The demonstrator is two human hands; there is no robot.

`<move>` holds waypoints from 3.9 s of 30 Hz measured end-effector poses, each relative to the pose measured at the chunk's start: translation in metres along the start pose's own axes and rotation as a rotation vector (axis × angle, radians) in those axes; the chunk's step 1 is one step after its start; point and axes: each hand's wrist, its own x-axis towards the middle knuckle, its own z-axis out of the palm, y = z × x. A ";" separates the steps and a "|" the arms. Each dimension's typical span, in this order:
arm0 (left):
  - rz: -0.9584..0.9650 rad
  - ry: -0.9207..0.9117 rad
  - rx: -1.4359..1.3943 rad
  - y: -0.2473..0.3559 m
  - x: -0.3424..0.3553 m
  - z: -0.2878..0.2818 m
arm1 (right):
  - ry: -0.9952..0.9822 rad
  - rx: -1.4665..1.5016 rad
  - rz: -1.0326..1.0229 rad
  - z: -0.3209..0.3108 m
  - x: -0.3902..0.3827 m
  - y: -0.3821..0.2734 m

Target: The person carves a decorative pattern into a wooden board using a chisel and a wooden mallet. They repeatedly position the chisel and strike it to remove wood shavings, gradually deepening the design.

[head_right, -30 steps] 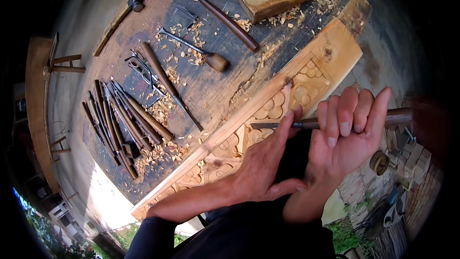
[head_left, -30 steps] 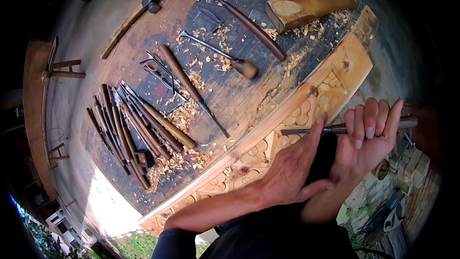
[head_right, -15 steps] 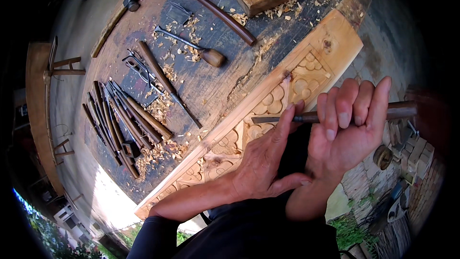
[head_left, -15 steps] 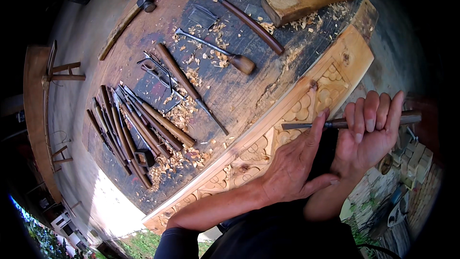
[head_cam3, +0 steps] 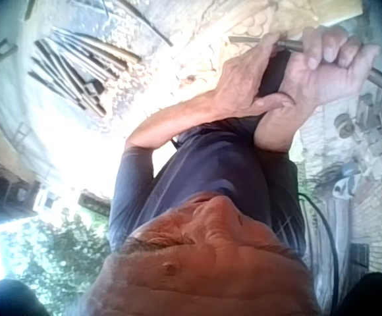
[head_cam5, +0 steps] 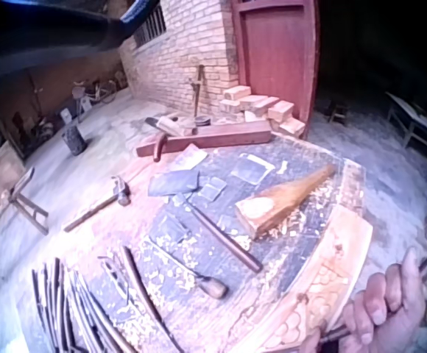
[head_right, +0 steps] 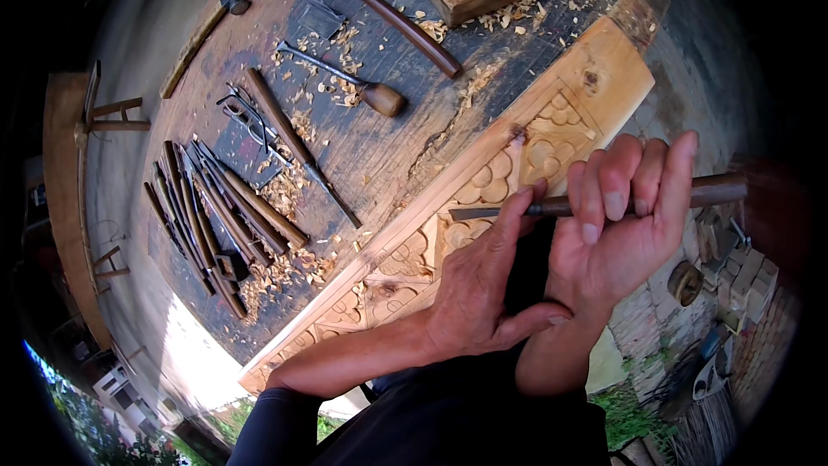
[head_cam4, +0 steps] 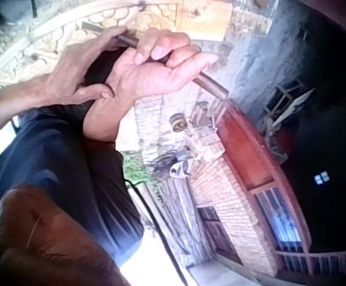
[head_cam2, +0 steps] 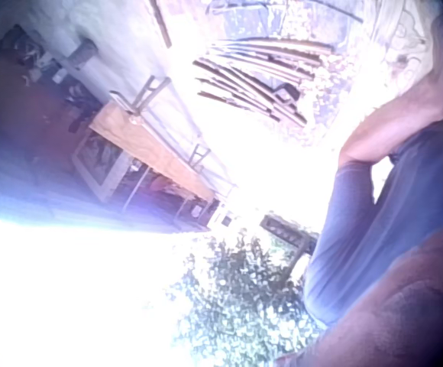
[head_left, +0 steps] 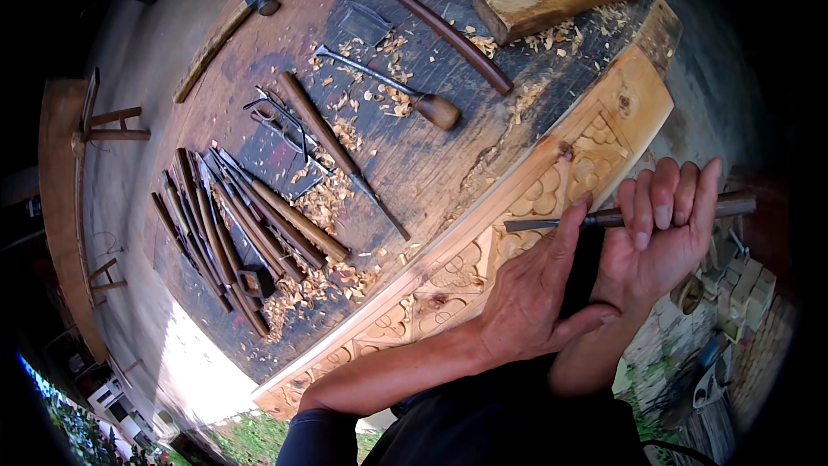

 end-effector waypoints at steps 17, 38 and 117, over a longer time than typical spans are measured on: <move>-0.051 0.029 0.004 0.005 0.001 0.002 | -0.068 0.007 0.009 -0.006 0.006 0.007; -0.092 0.034 -0.057 0.008 0.005 0.003 | -0.035 -0.110 0.021 0.016 0.007 0.011; 0.022 -0.075 0.182 0.014 -0.047 -0.125 | -1.128 -0.819 -0.912 0.029 -0.160 0.070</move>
